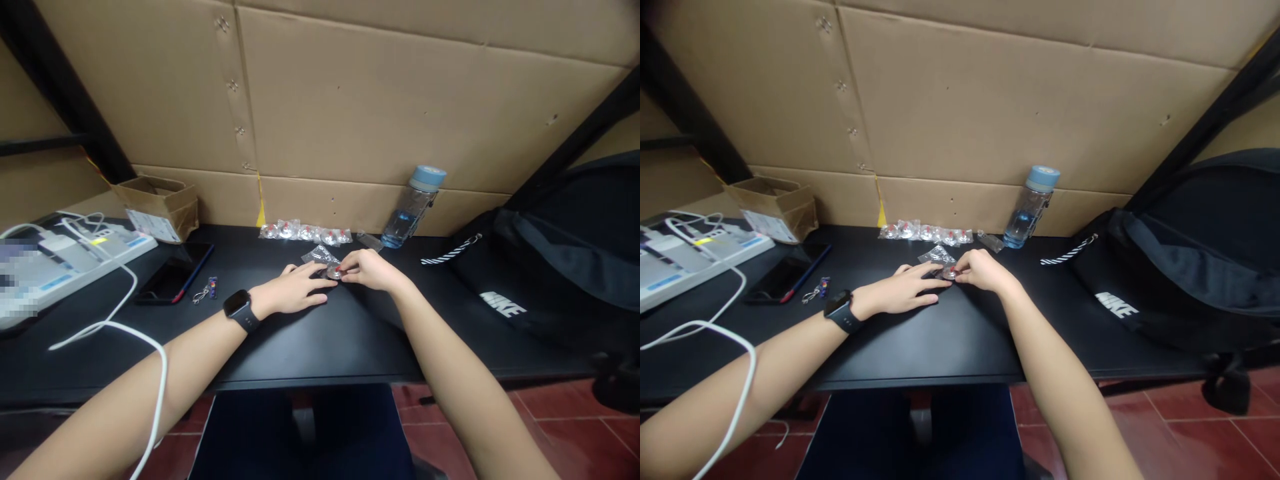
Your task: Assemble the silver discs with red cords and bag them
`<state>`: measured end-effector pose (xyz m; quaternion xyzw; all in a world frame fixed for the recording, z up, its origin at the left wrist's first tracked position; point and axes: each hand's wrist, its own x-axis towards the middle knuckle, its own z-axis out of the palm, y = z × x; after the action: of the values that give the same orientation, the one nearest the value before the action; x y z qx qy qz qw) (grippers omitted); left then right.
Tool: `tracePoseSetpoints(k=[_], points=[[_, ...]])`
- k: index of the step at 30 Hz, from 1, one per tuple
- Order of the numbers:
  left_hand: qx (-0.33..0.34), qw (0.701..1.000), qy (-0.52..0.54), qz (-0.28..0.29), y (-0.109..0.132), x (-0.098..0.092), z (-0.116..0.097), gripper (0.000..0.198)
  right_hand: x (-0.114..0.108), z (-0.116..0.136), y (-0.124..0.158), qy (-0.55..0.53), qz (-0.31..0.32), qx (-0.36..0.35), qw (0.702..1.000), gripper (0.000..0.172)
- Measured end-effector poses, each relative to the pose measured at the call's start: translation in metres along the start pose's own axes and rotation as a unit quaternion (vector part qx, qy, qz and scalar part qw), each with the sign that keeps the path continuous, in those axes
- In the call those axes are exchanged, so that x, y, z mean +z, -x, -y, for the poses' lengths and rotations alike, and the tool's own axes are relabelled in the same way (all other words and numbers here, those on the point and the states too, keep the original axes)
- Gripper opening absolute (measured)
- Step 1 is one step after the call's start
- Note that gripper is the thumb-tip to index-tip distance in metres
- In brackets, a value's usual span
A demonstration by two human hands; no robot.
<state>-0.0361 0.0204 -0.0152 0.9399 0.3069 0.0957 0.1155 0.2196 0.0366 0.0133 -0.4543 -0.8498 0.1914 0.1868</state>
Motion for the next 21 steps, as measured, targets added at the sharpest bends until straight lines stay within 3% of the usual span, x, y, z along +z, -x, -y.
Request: tracePoseSetpoints(k=[7,13,21], points=[[0.010,1.000,0.013,-0.011,0.000,0.002,0.005,0.042,0.021,-0.002,-0.014,0.035,-0.087,0.025,0.995,0.013],[0.019,1.000,0.019,0.006,0.003,-0.001,0.006,0.042,0.024,0.001,-0.016,0.106,-0.153,0.049,0.981,0.034],[-0.008,1.000,0.006,0.002,0.008,-0.013,0.009,0.036,0.035,0.012,-0.026,0.153,-0.130,0.085,0.976,0.044]])
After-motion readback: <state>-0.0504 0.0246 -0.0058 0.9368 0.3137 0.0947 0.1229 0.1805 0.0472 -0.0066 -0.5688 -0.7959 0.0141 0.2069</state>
